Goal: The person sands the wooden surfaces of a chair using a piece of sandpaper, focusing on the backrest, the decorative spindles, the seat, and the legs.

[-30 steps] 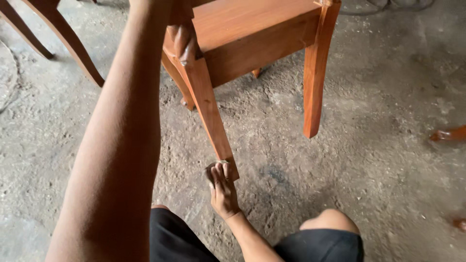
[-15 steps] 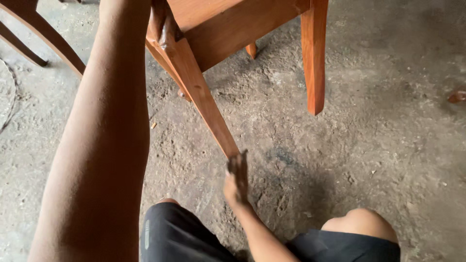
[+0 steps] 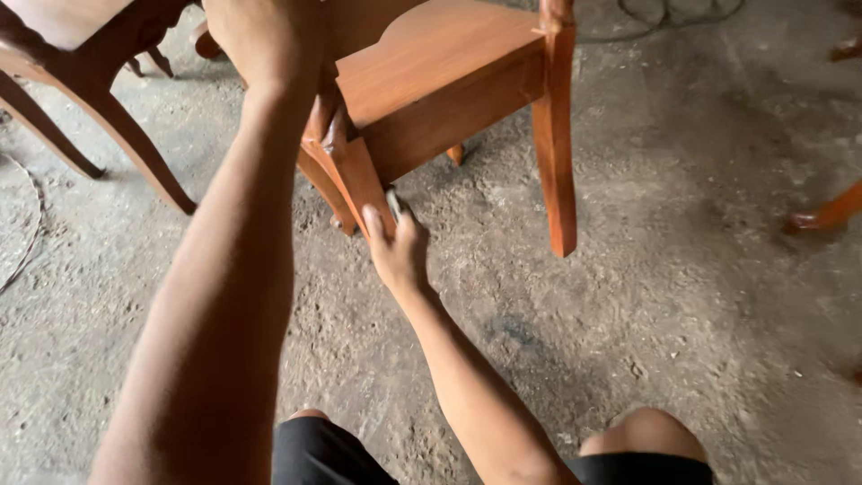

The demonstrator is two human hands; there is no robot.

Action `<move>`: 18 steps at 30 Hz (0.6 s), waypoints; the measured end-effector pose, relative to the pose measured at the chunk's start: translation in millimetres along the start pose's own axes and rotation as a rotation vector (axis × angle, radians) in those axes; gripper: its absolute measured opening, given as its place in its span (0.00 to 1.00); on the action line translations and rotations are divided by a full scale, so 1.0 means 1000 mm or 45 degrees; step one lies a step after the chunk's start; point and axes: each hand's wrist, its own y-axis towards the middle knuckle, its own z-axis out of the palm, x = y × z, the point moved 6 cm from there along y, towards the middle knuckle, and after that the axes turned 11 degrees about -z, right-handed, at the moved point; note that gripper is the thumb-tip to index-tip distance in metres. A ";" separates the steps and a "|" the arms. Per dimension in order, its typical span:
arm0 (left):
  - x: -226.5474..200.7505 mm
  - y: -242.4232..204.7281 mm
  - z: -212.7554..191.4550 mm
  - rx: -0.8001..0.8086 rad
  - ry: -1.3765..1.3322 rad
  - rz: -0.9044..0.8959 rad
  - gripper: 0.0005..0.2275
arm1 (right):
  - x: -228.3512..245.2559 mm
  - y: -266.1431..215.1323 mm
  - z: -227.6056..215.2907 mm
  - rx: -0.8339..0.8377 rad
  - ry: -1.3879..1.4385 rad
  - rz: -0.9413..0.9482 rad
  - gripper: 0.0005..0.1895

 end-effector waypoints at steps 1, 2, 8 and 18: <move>0.000 -0.003 0.001 0.014 0.001 -0.001 0.15 | 0.029 0.014 -0.003 -0.148 -0.079 -0.312 0.16; -0.001 -0.006 0.001 0.029 0.003 0.002 0.15 | 0.052 0.016 -0.008 -0.288 -0.161 -0.626 0.16; -0.006 0.038 0.002 0.046 -0.015 -0.008 0.15 | 0.030 -0.046 -0.078 -0.103 -0.406 0.265 0.15; 0.006 0.024 -0.026 0.034 -0.035 -0.013 0.13 | 0.105 0.079 -0.069 -0.104 -1.003 -1.556 0.16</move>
